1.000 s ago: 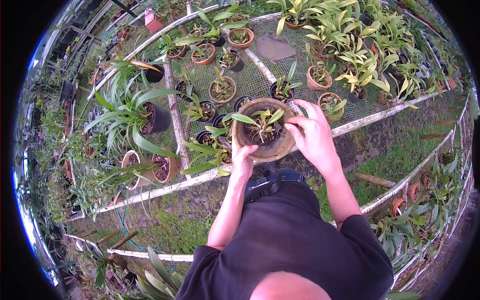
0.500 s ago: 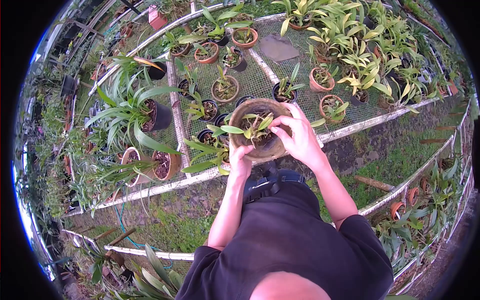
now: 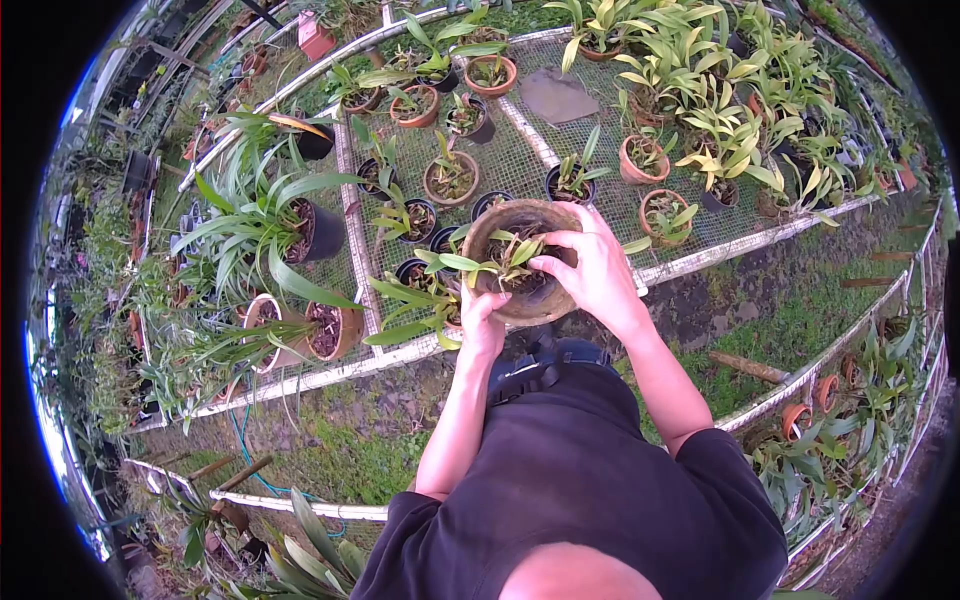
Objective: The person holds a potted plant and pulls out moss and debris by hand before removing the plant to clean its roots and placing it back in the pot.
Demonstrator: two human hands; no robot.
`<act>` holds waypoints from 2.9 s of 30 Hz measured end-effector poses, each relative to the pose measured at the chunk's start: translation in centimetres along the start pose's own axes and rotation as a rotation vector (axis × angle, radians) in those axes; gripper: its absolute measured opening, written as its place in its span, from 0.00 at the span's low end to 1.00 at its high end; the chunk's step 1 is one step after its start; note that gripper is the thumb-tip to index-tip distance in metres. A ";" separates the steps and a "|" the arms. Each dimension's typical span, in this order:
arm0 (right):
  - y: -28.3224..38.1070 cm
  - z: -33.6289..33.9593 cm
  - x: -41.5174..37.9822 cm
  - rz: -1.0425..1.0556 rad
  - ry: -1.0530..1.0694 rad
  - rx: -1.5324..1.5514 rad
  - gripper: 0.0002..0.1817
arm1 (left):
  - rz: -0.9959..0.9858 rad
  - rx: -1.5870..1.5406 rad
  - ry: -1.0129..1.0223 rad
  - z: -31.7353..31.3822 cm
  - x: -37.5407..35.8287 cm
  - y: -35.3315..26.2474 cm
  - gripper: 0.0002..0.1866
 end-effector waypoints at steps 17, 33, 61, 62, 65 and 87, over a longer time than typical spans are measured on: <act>3.6 4.4 -0.8 0.226 -0.328 -0.294 0.11 | 0.018 -0.049 0.020 0.1 0.3 0.3 0.48; 3.5 1.0 -1.3 0.202 0.017 -0.078 0.08 | -0.036 -0.003 -0.034 0.2 -0.2 -0.3 0.45; 2.3 0.1 -4.4 -0.263 -0.100 0.286 0.19 | -0.098 0.265 0.278 0.0 -1.7 -6.7 0.59; 2.7 -0.2 -4.4 -0.271 -0.096 0.289 0.19 | -0.087 0.259 0.283 0.5 -1.6 -6.9 0.59; 3.4 -1.7 -4.4 -0.243 -0.113 0.256 0.22 | -0.052 0.268 0.311 1.5 -1.4 -7.7 0.58; -6.0 -4.5 0.8 -0.600 -0.195 0.538 0.25 | -0.141 0.614 0.083 -2.7 8.8 -10.5 0.32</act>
Point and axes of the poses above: each hand's wrist, its own x-axis towards the middle knuckle, its own z-axis out of the back of the hand, y = z × x, the point moved 10 cm from there along x, towards the middle knuckle, and after that the axes turned 11 degrees about z, right-handed, at the moved point
